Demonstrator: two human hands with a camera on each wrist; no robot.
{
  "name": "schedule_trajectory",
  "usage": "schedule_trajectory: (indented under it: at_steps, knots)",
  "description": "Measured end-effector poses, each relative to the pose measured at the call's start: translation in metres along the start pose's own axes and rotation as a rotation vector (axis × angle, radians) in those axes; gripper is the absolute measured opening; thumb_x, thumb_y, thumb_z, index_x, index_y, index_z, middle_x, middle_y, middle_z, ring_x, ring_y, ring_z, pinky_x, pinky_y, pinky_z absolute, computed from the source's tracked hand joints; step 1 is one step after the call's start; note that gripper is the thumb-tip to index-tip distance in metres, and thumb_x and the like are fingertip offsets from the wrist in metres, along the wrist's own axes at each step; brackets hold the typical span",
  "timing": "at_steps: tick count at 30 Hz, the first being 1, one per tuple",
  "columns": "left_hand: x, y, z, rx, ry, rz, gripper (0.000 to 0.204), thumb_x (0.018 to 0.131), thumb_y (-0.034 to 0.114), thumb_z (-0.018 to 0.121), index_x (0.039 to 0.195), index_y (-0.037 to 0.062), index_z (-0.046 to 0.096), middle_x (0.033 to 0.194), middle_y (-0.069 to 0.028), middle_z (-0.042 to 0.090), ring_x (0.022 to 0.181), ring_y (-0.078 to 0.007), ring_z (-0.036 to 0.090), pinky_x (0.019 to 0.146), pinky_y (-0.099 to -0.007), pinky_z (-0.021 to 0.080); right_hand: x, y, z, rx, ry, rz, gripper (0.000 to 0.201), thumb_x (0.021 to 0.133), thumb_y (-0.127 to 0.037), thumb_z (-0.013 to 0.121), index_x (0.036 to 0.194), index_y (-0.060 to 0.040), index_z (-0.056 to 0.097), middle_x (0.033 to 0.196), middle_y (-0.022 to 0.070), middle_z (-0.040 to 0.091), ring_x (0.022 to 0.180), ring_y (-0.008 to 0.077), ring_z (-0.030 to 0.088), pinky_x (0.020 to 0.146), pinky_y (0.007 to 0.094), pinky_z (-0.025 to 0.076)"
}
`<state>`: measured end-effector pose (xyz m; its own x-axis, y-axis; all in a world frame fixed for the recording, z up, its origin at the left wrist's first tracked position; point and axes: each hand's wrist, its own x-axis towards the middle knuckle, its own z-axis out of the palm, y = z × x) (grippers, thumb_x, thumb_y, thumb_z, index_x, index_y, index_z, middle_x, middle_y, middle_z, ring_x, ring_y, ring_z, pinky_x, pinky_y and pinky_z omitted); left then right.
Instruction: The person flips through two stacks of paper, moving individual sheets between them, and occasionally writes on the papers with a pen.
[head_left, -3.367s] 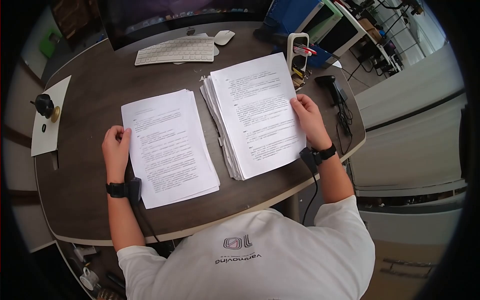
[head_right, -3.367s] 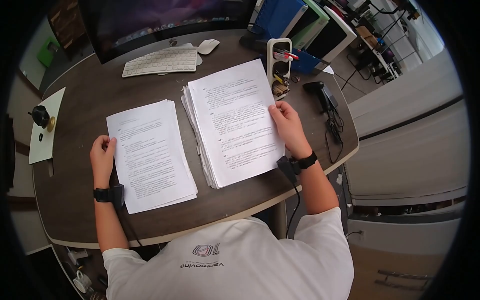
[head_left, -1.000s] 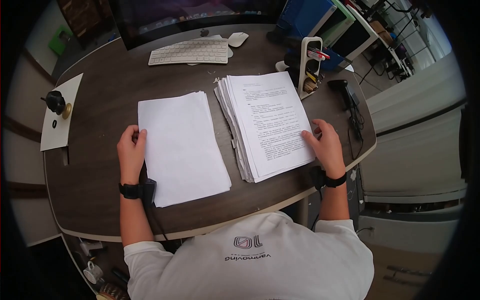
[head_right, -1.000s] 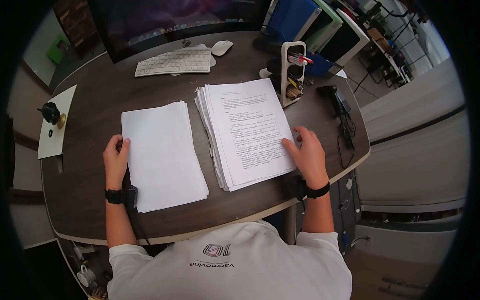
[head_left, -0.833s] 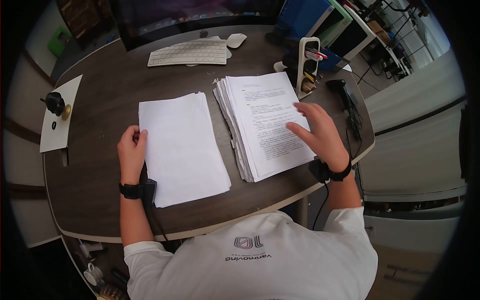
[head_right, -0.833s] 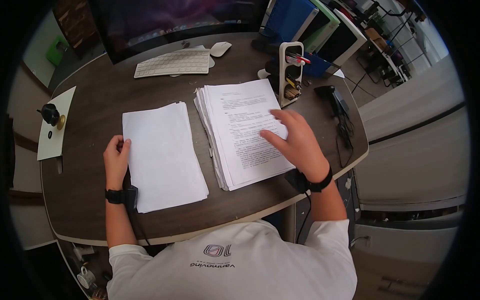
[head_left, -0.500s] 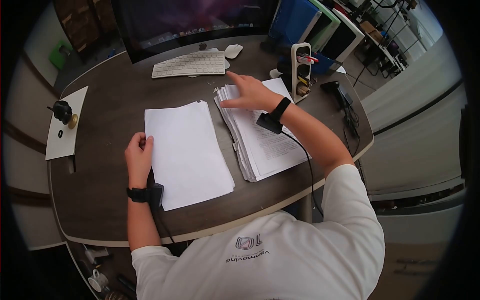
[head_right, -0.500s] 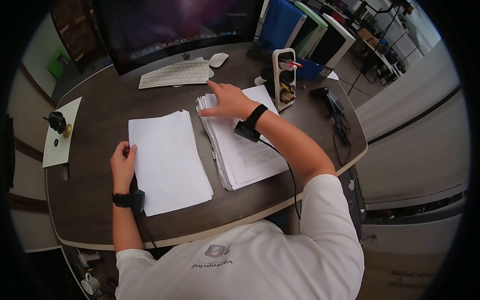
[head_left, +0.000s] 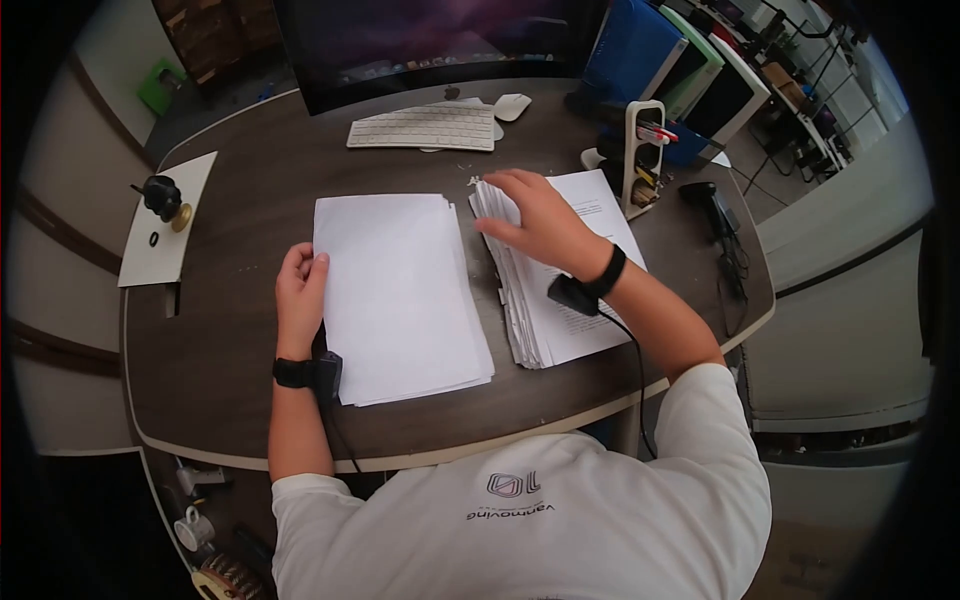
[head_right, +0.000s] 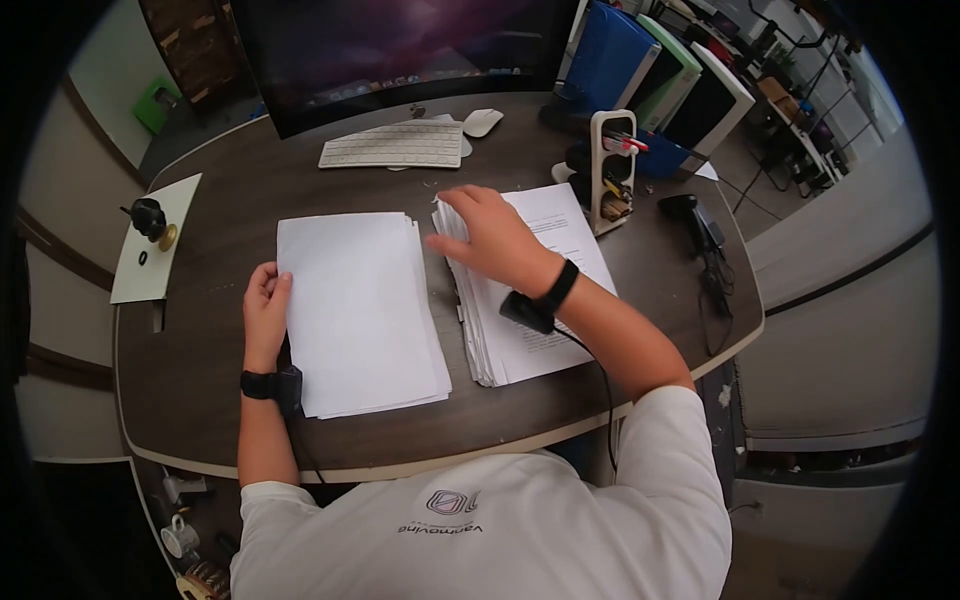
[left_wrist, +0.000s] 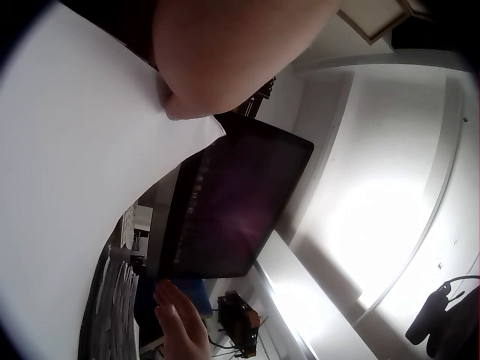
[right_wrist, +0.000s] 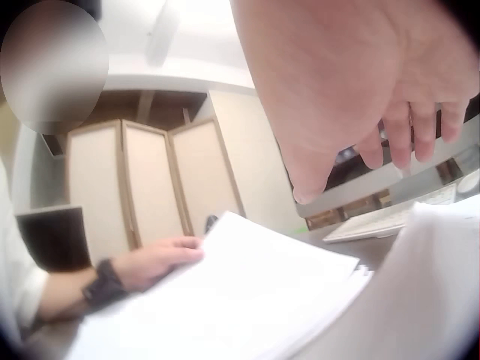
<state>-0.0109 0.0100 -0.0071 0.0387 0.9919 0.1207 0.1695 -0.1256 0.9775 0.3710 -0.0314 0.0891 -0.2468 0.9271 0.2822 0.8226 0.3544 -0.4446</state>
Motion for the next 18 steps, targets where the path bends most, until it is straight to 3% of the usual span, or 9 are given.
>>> schedule_trajectory:
  at_steps: [2,4,6,8,10,12,14,16,18]
  knots:
    - [0.003,0.006,-0.008,-0.218,-0.055,0.025,0.023,0.110,0.015,0.062,0.124,-0.0024,0.062,0.102,-0.0014,0.071,0.089,-0.0069,0.063,0.084,-0.0248,0.052,-0.024,-0.017,-0.011,0.125,0.008,-0.033,0.060,0.097,-0.038,0.079,0.141,0.0002,0.064,0.140,0.0221,0.066,0.130,0.0368,0.061,0.111,0.0444,0.049]
    - [0.003,0.011,-0.020,-0.285,0.036,0.095,0.022,0.112,0.017,0.061,0.124,-0.0011,0.061,0.115,-0.0042,0.070,0.098,-0.0074,0.062,0.089,-0.0246,0.051,-0.047,-0.031,-0.027,0.233,0.012,0.012,0.054,0.097,-0.036,0.079,0.137,-0.0011,0.067,0.133,0.0193,0.069,0.122,0.0333,0.066,0.104,0.0418,0.053]
    - [0.006,0.021,-0.033,-0.324,0.137,0.113,0.022,0.113,0.020,0.058,0.124,0.0001,0.061,0.115,-0.0048,0.070,0.099,-0.0087,0.064,0.091,-0.0258,0.052,-0.072,-0.033,-0.048,0.333,0.026,0.079,0.048,0.097,-0.034,0.080,0.133,-0.0025,0.070,0.127,0.0165,0.073,0.115,0.0298,0.070,0.096,0.0391,0.056]
    - [0.005,0.041,-0.035,-0.355,0.166,0.104,0.022,0.114,0.022,0.058,0.120,0.0016,0.061,0.114,-0.0067,0.072,0.101,-0.0115,0.067,0.092,-0.0289,0.055,-0.099,-0.022,-0.070,0.381,0.149,0.199,0.039,0.097,-0.033,0.080,0.117,-0.0004,0.076,0.107,0.0168,0.076,0.097,0.0273,0.074,0.083,0.0369,0.058]
    - [0.003,0.061,-0.032,-0.291,0.106,0.093,0.023,0.115,0.024,0.056,0.120,0.0019,0.061,0.114,-0.0069,0.072,0.099,-0.0127,0.068,0.090,-0.0289,0.055,-0.122,0.008,-0.087,0.413,0.267,0.330,0.031,0.097,-0.029,0.081,0.107,-0.0001,0.078,0.091,0.0101,0.076,0.082,0.0166,0.070,0.073,0.0315,0.054]
    - [-0.004,0.081,-0.015,-0.329,0.073,0.032,0.024,0.116,0.025,0.055,0.121,0.0021,0.061,0.115,-0.0071,0.072,0.100,-0.0137,0.069,0.090,-0.0296,0.056,-0.142,0.059,-0.091,0.488,0.309,0.445,0.026,0.100,-0.025,0.078,0.108,-0.0006,0.077,0.090,0.0010,0.073,0.079,0.0085,0.061,0.069,0.0265,0.048]
    - [-0.014,0.105,0.016,-0.364,0.032,-0.024,0.026,0.116,0.026,0.053,0.122,0.0022,0.061,0.116,-0.0073,0.072,0.100,-0.0147,0.070,0.090,-0.0303,0.057,-0.157,0.103,-0.096,0.446,0.275,0.548,0.029,0.101,-0.027,0.077,0.106,0.0014,0.075,0.087,0.0000,0.071,0.080,0.0077,0.061,0.069,0.0261,0.048]
    - [-0.026,0.128,0.057,-0.534,-0.018,-0.148,0.028,0.117,0.028,0.052,0.122,0.0026,0.062,0.117,-0.0074,0.072,0.103,-0.0163,0.071,0.092,-0.0325,0.059,-0.166,0.124,-0.094,0.448,0.273,0.542,0.029,0.102,-0.028,0.076,0.107,0.0009,0.075,0.088,0.0003,0.071,0.078,0.0072,0.061,0.068,0.0255,0.048]
    - [-0.025,0.123,0.088,-0.550,-0.046,-0.168,0.027,0.116,0.026,0.052,0.124,0.0027,0.062,0.119,-0.0077,0.072,0.105,-0.0165,0.071,0.094,-0.0332,0.059,-0.168,0.134,-0.087,0.759,0.274,0.378,0.032,0.105,-0.032,0.071,0.110,-0.0012,0.077,0.088,-0.0002,0.070,0.076,0.0053,0.060,0.066,0.0235,0.048]
